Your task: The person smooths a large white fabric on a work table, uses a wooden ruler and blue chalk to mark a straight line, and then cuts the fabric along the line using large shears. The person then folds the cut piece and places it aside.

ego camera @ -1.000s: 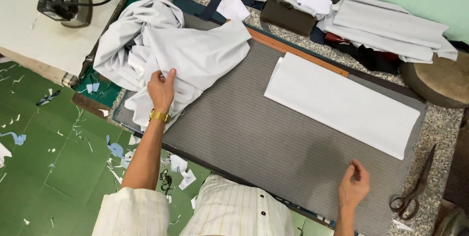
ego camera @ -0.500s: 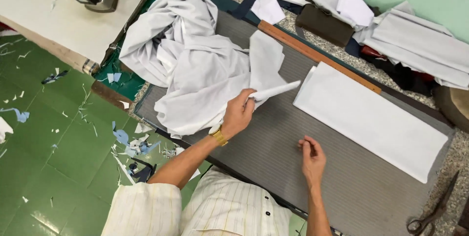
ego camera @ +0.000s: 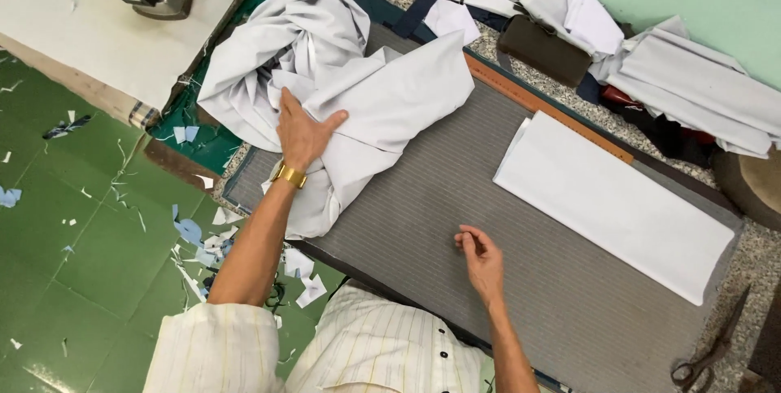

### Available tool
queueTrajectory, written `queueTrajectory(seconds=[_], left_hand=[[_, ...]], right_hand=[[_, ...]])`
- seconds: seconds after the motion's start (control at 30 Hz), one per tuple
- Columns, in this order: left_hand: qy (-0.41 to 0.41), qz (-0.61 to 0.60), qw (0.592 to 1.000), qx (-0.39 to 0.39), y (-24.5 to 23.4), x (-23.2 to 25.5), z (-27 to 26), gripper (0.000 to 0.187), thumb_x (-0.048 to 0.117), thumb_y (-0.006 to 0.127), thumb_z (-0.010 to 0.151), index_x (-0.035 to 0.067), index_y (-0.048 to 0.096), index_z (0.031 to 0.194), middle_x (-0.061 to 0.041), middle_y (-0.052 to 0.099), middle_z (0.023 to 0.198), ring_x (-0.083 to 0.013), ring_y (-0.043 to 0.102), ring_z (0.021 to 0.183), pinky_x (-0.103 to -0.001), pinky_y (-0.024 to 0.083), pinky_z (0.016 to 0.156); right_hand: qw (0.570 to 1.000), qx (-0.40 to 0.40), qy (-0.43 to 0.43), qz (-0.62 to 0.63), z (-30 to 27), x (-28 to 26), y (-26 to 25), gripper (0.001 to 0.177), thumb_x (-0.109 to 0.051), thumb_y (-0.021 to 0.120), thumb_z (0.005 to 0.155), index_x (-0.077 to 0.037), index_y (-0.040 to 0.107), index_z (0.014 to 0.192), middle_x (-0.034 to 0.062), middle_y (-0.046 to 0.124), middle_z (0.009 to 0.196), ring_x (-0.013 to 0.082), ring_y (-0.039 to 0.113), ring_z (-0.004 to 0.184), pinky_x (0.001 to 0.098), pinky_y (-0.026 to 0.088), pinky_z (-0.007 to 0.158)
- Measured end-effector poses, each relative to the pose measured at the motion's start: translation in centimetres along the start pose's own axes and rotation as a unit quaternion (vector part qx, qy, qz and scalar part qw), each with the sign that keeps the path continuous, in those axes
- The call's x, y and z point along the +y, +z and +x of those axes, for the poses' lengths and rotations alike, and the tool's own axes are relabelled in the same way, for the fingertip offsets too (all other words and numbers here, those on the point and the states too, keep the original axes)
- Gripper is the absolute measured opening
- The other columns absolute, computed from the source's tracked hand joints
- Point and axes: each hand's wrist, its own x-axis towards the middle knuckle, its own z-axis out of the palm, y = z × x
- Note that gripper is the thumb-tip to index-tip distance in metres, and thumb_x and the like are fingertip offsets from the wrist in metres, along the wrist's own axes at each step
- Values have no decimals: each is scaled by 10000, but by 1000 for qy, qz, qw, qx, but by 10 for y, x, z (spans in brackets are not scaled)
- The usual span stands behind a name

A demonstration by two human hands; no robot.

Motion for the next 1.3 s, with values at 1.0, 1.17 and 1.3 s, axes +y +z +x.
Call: queueTrajectory(seconds=[1.0,1.17,1.3], left_hand=[[624,201,754,46,133,-6,-110,94,55,742,804,31,693,881,-124,624,670,-253,619,646,-406,485,712],[591,160,791,15,127,-7,-107,40,52,711,848,36,675,858,-107,613,648,-238,610,612,-373,477,669],[476,45,877,-52,99,13,-79,70,90,690,805,104,631,840,-90,618,646,-326,620,599,-451,476,602]], right_hand=[[998,-3,-64,6,-16,17,-21,202,-79,558,1085,55,680,1175,196,727,932,243,699,850,374,593,749],[999,-3,-42,4,-21,19,-18,205,-92,565,1081,44,686,1175,190,727,934,241,696,854,380,595,753],[1000,10,4,0,-22,15,-19,219,-106,565,1078,37,697,1178,194,737,947,262,712,864,396,605,762]])
